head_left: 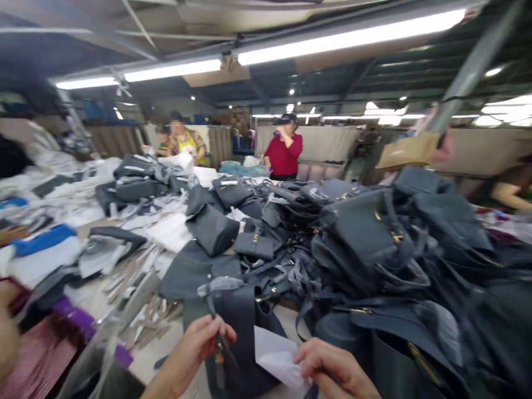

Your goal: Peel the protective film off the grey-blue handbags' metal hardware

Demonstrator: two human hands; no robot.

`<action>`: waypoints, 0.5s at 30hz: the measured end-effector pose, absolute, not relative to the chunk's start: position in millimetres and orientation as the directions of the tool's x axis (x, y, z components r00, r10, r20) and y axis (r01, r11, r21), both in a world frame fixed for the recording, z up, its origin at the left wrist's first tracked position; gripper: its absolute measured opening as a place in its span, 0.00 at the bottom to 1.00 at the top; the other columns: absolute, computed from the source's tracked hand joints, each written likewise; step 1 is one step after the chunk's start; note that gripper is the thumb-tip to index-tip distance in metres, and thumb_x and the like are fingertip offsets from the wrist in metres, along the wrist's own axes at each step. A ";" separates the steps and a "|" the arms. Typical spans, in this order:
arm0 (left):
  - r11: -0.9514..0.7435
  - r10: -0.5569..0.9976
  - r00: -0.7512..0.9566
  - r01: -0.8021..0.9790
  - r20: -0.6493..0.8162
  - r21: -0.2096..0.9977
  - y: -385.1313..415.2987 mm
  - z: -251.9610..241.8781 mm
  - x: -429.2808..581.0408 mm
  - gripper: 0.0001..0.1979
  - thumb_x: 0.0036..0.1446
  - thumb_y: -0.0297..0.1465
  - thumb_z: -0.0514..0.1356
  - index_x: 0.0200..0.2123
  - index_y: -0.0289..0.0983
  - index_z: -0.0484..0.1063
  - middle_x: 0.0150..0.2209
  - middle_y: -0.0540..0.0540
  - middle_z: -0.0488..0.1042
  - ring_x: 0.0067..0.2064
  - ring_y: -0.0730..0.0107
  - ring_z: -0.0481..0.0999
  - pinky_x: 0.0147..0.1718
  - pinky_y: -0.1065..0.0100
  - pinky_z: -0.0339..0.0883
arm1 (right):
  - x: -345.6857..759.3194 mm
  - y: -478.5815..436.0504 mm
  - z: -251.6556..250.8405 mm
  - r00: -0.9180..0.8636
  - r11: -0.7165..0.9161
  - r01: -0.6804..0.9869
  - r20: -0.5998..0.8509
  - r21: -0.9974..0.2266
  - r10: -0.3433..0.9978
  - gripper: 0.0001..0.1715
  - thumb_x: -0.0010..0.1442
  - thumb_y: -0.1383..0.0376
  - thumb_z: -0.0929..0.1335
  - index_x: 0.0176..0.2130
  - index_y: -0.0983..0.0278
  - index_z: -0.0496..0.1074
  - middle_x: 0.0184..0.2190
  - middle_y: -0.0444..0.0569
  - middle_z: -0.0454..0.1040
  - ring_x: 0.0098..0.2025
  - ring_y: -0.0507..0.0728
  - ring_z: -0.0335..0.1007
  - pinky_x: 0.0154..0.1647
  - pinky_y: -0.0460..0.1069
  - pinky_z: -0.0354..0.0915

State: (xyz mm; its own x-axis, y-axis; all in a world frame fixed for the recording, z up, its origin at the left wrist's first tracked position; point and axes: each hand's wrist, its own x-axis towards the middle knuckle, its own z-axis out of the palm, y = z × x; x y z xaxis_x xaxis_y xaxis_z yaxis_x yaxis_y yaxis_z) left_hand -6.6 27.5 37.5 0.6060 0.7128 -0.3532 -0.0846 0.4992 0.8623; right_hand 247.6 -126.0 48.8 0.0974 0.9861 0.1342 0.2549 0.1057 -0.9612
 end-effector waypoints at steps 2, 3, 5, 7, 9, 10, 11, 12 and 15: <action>0.512 0.695 0.652 -0.154 -0.302 0.845 23.2 42.7 -7.1 0.19 0.50 0.44 0.68 0.25 0.34 0.71 0.37 0.39 0.80 0.38 0.64 0.76 0.39 0.66 0.67 | 241.0 -100.4 45.4 -0.020 0.065 0.242 0.062 -0.968 0.998 0.12 0.58 0.65 0.67 0.28 0.59 0.79 0.31 0.49 0.79 0.33 0.57 0.74 0.35 0.48 0.67; 0.514 0.692 0.665 -0.181 -0.281 0.838 21.3 43.9 -8.5 0.18 0.50 0.42 0.68 0.24 0.33 0.71 0.40 0.38 0.79 0.40 0.62 0.76 0.41 0.65 0.67 | 237.5 -89.7 44.1 -0.071 0.049 0.236 0.033 -0.970 0.997 0.12 0.58 0.65 0.67 0.27 0.60 0.78 0.30 0.48 0.78 0.33 0.56 0.73 0.34 0.47 0.66; 0.499 0.705 0.659 -0.200 -0.261 0.843 17.3 44.1 -12.6 0.17 0.50 0.41 0.67 0.24 0.32 0.72 0.44 0.35 0.78 0.44 0.59 0.75 0.44 0.64 0.66 | 230.3 -71.5 42.9 -0.151 0.034 0.240 -0.003 -0.970 0.988 0.12 0.58 0.63 0.67 0.26 0.61 0.77 0.28 0.47 0.77 0.32 0.56 0.71 0.34 0.46 0.65; 0.469 0.727 0.632 -0.174 -0.267 0.866 12.9 43.1 -17.3 0.18 0.49 0.43 0.67 0.25 0.32 0.73 0.48 0.34 0.77 0.47 0.58 0.74 0.42 0.66 0.66 | 223.7 -57.6 43.1 -0.178 0.027 0.237 -0.016 -0.971 0.984 0.13 0.58 0.60 0.68 0.25 0.62 0.77 0.27 0.47 0.76 0.32 0.55 0.70 0.34 0.46 0.64; 0.441 0.739 0.612 -0.125 -0.281 0.889 8.6 43.0 -22.0 0.20 0.48 0.47 0.67 0.28 0.33 0.75 0.46 0.36 0.77 0.42 0.60 0.75 0.36 0.67 0.66 | 218.4 -47.9 42.6 -0.170 0.015 0.216 -0.023 -0.976 0.985 0.14 0.57 0.57 0.69 0.25 0.61 0.76 0.27 0.46 0.75 0.30 0.55 0.68 0.32 0.46 0.64; 0.421 0.740 0.612 -0.098 -0.280 0.902 6.8 43.6 -24.1 0.22 0.49 0.48 0.66 0.29 0.33 0.75 0.42 0.38 0.78 0.37 0.63 0.74 0.33 0.67 0.65 | 216.5 -44.6 41.5 -0.147 0.012 0.203 -0.019 -0.979 0.989 0.14 0.57 0.56 0.69 0.25 0.61 0.77 0.28 0.46 0.76 0.30 0.54 0.68 0.31 0.45 0.64; 0.397 0.739 0.615 -0.071 -0.273 0.915 5.1 44.6 -26.0 0.23 0.49 0.50 0.65 0.29 0.33 0.76 0.37 0.41 0.78 0.33 0.66 0.72 0.32 0.68 0.64 | 214.9 -42.1 39.9 -0.117 0.011 0.198 -0.012 -0.980 0.993 0.14 0.56 0.55 0.69 0.26 0.60 0.77 0.29 0.47 0.77 0.30 0.54 0.68 0.31 0.45 0.64; 0.369 0.738 0.621 -0.046 -0.262 0.928 3.7 45.8 -27.5 0.23 0.50 0.50 0.64 0.30 0.33 0.77 0.32 0.44 0.76 0.31 0.69 0.70 0.32 0.68 0.63 | 213.6 -40.3 37.7 -0.091 0.015 0.204 -0.003 -0.979 0.996 0.14 0.56 0.54 0.70 0.26 0.60 0.78 0.30 0.47 0.77 0.30 0.54 0.69 0.31 0.45 0.65; 0.318 0.735 0.632 -0.002 -0.245 0.948 1.1 48.1 -27.7 0.22 0.52 0.48 0.63 0.29 0.32 0.78 0.26 0.48 0.72 0.29 0.71 0.68 0.34 0.69 0.62 | 210.1 -37.4 29.2 -0.068 0.029 0.263 0.011 -0.964 0.998 0.16 0.56 0.52 0.70 0.26 0.59 0.79 0.35 0.49 0.80 0.37 0.58 0.73 0.36 0.45 0.68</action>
